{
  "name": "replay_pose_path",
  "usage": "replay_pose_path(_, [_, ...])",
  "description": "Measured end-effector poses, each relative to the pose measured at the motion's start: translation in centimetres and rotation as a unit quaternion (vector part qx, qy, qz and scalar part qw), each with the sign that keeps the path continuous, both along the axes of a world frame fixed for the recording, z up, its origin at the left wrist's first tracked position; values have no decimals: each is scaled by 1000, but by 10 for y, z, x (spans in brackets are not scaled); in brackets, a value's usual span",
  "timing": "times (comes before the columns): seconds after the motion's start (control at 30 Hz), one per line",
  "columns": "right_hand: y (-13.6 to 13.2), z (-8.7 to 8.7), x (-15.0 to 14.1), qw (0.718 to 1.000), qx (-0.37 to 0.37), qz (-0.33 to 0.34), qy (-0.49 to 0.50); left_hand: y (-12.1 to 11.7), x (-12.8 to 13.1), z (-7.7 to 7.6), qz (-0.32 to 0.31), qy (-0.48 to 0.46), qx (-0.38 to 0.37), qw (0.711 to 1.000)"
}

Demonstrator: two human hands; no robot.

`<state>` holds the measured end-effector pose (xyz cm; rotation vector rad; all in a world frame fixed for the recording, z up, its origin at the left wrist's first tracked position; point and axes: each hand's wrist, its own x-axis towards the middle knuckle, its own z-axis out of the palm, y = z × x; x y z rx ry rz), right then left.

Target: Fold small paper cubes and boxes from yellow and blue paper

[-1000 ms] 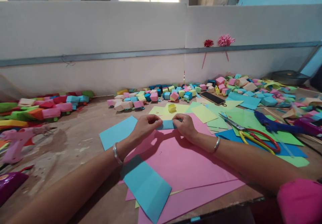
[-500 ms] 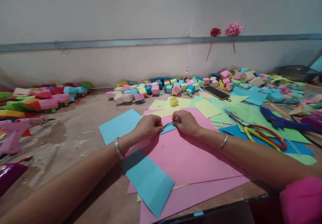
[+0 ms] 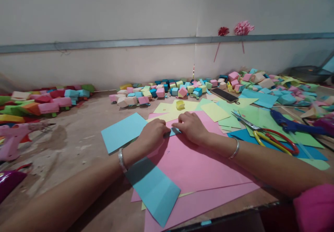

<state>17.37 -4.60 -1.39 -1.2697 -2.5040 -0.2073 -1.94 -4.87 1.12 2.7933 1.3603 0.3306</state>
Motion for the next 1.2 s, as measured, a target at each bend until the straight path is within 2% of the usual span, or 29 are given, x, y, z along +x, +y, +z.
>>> replay_pose_path(0.1, [-4, 0, -7, 994, -1, 65, -87, -2, 2, 2, 10, 42, -18, 999])
replay_pose_path(0.23, [-7, 0, -12, 990, -27, 39, -131, 0, 0, 8, -8, 65, -29, 997])
replay_pose_path(0.37, [-4, 3, -4, 996, -62, -2, -65, 3, 3, 8, 21, 41, -40, 998])
replay_pose_path(0.53, [4, 1, 1, 997, -76, 4, 20, 8, 14, -8, 75, 5, -30, 997])
replay_pose_path(0.63, [3, -3, -3, 998, -56, -7, -7, 8, 13, -12, 54, 7, -34, 998])
replay_pose_path(0.73, [-1, -4, -4, 998, -43, 5, -35, 10, 5, -8, 32, -3, -54, 998])
replay_pose_path(0.9, [-4, 1, 1, 998, -55, 6, -17, 26, -15, 0, -5, -41, -187, 981])
replay_pose_path(1.03, [-2, 2, -7, 996, -83, -32, 6, 38, -25, -2, -59, -114, -272, 954])
replay_pose_path(1.13, [0, 4, -13, 994, -91, -57, 23, 40, -26, -3, -69, -134, -291, 945])
replay_pose_path(1.2, [3, 6, -12, 991, -112, -49, 44, 39, -25, -1, -73, -117, -274, 952])
